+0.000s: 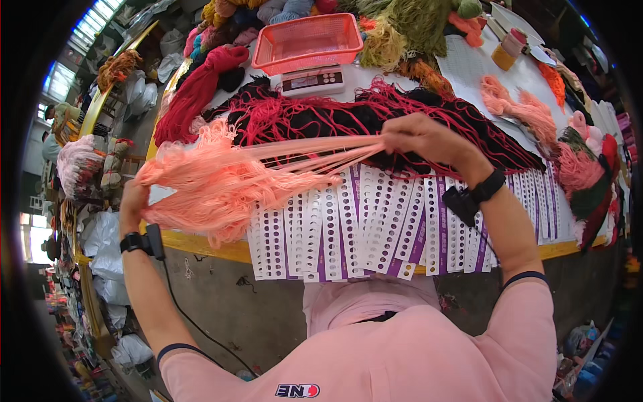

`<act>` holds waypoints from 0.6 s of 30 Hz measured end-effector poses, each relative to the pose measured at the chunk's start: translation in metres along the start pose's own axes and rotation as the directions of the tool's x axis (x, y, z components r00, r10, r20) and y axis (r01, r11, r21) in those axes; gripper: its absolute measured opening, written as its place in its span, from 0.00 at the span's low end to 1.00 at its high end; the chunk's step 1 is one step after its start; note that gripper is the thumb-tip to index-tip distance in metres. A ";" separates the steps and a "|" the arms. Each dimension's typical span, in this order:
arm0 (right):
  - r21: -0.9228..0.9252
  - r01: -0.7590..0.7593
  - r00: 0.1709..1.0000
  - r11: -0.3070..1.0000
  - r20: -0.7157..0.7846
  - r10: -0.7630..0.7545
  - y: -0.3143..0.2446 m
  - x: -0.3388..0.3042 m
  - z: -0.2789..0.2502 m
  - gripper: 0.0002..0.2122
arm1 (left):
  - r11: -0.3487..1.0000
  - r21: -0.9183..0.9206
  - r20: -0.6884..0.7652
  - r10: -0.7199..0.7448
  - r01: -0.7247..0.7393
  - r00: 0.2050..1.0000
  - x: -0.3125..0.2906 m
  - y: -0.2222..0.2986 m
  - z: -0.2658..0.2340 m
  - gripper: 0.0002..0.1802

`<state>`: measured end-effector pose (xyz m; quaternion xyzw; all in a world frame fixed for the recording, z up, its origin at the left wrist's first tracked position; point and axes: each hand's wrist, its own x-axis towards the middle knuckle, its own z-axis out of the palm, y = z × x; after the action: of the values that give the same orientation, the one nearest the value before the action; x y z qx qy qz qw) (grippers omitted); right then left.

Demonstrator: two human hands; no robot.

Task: The person separates pink yarn by hand, places a bundle into a pink tray on a scale, and then ties a strand through a hole in a paper card. They repeat this process, weighing the yarn and securing it to the cards.

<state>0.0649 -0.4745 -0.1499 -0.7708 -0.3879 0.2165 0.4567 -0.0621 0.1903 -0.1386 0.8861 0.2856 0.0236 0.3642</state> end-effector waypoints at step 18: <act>0.506 0.242 0.901 0.828 -0.433 0.001 -0.062 -0.019 -0.189 0.13 | 0.558 -0.810 0.372 0.249 0.181 0.894 -0.070 0.145 0.128 0.11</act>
<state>0.1587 -0.5733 -0.0041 -0.6085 -0.2522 0.1195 0.7429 -0.0181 -0.0099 -0.1253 0.5956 0.1315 -0.0414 0.7914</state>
